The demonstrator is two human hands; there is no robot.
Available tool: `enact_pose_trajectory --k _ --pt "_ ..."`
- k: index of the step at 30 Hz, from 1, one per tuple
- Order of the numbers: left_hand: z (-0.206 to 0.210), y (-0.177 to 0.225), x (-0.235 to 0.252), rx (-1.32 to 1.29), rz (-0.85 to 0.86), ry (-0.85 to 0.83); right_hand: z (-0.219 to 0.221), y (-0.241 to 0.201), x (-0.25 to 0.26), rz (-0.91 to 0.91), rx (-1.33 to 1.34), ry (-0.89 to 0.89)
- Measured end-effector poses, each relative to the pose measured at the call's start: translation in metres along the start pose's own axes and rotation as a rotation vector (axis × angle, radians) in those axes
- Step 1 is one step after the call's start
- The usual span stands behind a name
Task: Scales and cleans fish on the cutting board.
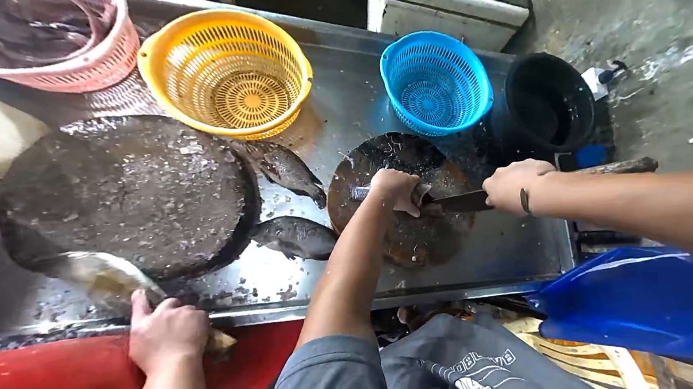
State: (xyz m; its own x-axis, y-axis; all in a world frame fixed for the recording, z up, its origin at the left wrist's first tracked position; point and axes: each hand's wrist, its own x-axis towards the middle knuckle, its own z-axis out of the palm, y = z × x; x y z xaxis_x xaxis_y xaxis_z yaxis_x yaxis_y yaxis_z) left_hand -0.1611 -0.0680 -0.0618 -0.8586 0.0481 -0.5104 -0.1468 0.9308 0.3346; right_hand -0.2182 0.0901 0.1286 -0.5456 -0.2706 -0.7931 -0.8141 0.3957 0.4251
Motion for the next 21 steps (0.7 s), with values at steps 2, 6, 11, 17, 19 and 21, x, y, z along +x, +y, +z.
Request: enact_pose_trajectory --k 2,6,11,17,19,21 --pt "0.002 0.001 0.000 0.005 -0.004 -0.005 0.007 0.018 0.016 -0.041 0.056 -0.052" --pt "0.002 0.000 0.001 -0.003 0.015 0.013 0.002 0.002 0.001 0.009 0.016 -0.004" --pt "0.007 0.003 -0.002 -0.040 -0.003 0.046 -0.012 -0.055 -0.005 0.066 -0.082 0.070" --pt "0.021 0.012 -0.017 -0.081 -0.095 0.146 0.091 0.025 0.062 0.042 0.505 0.028" --pt "0.027 0.017 -0.019 -0.077 -0.107 0.147 0.134 0.027 0.067 0.099 0.886 -0.144" --pt "0.025 0.020 -0.019 -0.050 -0.100 0.155 0.154 0.018 0.064 0.136 1.027 -0.156"
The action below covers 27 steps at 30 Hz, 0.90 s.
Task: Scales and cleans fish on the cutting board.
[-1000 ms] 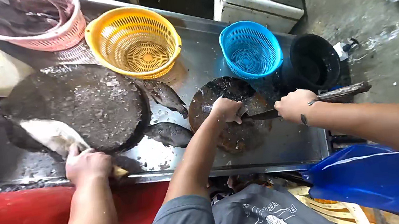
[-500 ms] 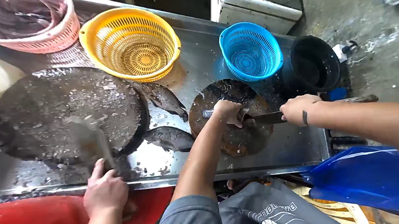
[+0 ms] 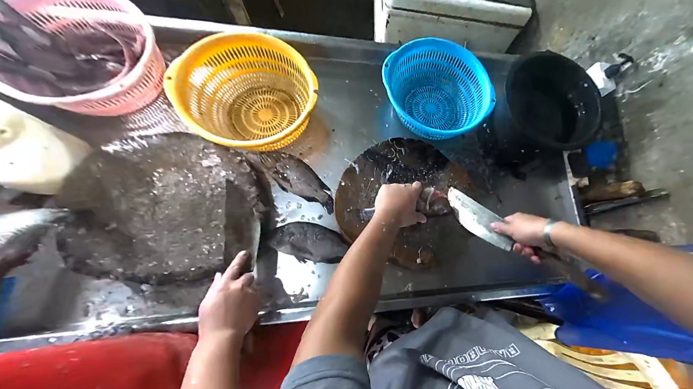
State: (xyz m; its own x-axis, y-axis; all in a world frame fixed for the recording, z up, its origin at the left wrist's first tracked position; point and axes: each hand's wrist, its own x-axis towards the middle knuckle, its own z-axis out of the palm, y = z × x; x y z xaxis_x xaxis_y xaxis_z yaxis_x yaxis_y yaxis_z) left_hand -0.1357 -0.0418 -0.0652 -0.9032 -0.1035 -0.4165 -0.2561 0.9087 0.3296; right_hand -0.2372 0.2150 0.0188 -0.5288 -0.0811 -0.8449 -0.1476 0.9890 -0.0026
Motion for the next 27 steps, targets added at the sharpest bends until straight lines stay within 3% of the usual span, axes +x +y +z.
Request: enact_pose_trajectory --k 2,5,9,11,17,22,27 --pt "-0.005 0.006 0.000 0.074 0.022 -0.011 0.013 0.000 0.002 -0.084 -0.162 0.129" --pt "-0.014 0.021 0.003 0.229 0.121 -0.022 0.022 0.009 0.009 -0.173 -0.162 0.148" --pt "-0.007 0.038 0.010 0.292 0.395 0.163 0.002 0.039 0.037 -0.140 0.166 0.137" --pt "0.001 0.043 0.006 0.191 0.412 0.226 0.004 0.051 0.050 -0.095 0.349 0.214" --pt "0.052 0.055 0.008 -0.105 0.019 0.292 0.032 0.037 0.020 -0.226 0.583 0.143" --pt "0.060 0.085 0.016 -0.175 -0.257 0.310 0.044 0.026 0.020 -0.237 0.358 0.091" --pt "0.063 0.093 0.021 -0.169 -0.336 0.299 0.022 0.039 -0.011 -0.203 0.142 0.008"
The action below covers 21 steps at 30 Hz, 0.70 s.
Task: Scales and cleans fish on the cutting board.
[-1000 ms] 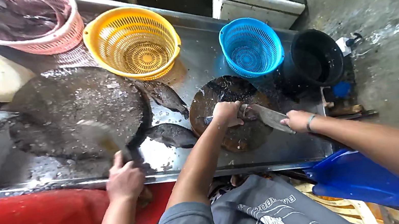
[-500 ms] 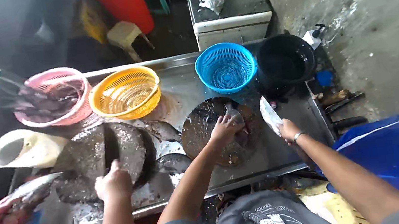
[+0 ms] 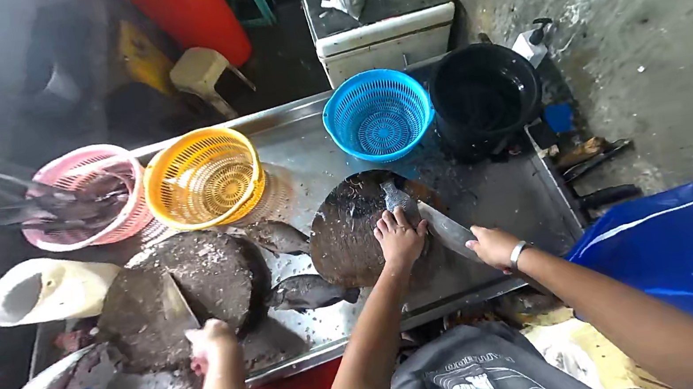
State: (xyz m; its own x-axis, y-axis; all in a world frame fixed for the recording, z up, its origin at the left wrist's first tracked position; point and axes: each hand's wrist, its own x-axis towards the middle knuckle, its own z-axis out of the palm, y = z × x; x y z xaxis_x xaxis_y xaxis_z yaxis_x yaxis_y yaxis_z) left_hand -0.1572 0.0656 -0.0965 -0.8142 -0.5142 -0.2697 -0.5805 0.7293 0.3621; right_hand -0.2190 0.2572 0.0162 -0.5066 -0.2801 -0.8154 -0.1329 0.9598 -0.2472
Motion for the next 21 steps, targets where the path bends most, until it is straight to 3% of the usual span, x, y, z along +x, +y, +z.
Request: enact_pose_trajectory --k 6,12,17,21 --pt "0.004 0.001 0.001 -0.041 -0.018 0.012 0.008 -0.024 0.044 -0.013 0.099 0.069" --pt "0.004 0.001 0.001 -0.022 -0.006 0.012 -0.015 -0.001 0.011 0.030 -0.014 -0.083" --pt "0.001 0.002 0.002 -0.017 -0.026 -0.015 -0.006 -0.020 0.040 -0.016 0.012 -0.016" --pt "0.005 0.004 -0.007 -0.098 -0.136 0.040 -0.033 -0.001 0.032 -0.013 0.086 -0.124"
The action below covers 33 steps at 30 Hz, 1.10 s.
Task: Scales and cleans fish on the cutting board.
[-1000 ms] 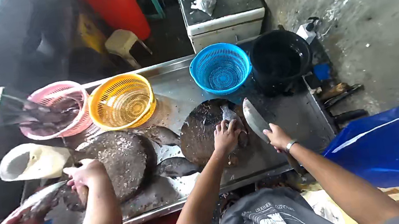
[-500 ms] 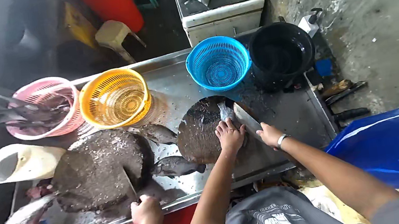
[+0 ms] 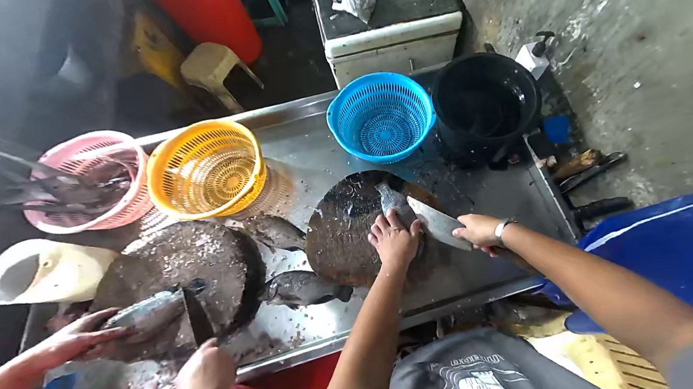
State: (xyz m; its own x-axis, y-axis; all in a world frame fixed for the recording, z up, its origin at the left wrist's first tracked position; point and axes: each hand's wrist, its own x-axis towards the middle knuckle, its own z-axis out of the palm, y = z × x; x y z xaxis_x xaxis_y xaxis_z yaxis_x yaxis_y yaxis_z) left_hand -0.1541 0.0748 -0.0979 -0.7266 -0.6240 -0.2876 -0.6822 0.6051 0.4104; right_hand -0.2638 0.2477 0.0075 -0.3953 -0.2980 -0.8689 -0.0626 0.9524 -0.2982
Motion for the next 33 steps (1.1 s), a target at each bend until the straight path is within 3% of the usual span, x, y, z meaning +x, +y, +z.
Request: enact_pose_trajectory --k 3,5,8,11,13,16,27,30,33 --pt "0.003 0.009 -0.010 -0.168 -0.218 0.096 -0.022 0.046 -0.015 -0.141 0.441 -0.139" --pt "0.001 0.023 -0.014 -0.265 -0.316 0.112 -0.022 0.072 -0.022 -0.264 0.549 -0.101" --pt "-0.004 0.027 -0.016 -0.407 -0.332 0.053 -0.006 0.089 -0.009 -0.373 0.037 0.302" --pt "-0.003 0.004 -0.012 -0.742 -0.238 0.067 0.005 0.097 0.008 -0.388 -0.323 0.445" --pt "-0.006 -0.013 -0.011 -0.931 -0.212 0.057 0.007 0.098 0.006 -0.356 -0.479 0.430" --pt "-0.016 -0.034 -0.010 -1.010 -0.218 -0.015 0.007 0.097 0.004 -0.367 -0.607 0.425" --pt "-0.048 -0.057 0.002 -0.871 -0.230 -0.398 -0.024 0.062 0.023 -0.643 -0.845 0.386" --pt "-0.039 -0.053 0.005 -0.802 -0.155 -0.398 -0.049 0.037 0.008 -0.582 -0.968 0.303" --pt "-0.023 -0.042 0.002 -0.655 -0.016 -0.269 -0.070 0.001 -0.025 -0.518 -1.150 0.279"
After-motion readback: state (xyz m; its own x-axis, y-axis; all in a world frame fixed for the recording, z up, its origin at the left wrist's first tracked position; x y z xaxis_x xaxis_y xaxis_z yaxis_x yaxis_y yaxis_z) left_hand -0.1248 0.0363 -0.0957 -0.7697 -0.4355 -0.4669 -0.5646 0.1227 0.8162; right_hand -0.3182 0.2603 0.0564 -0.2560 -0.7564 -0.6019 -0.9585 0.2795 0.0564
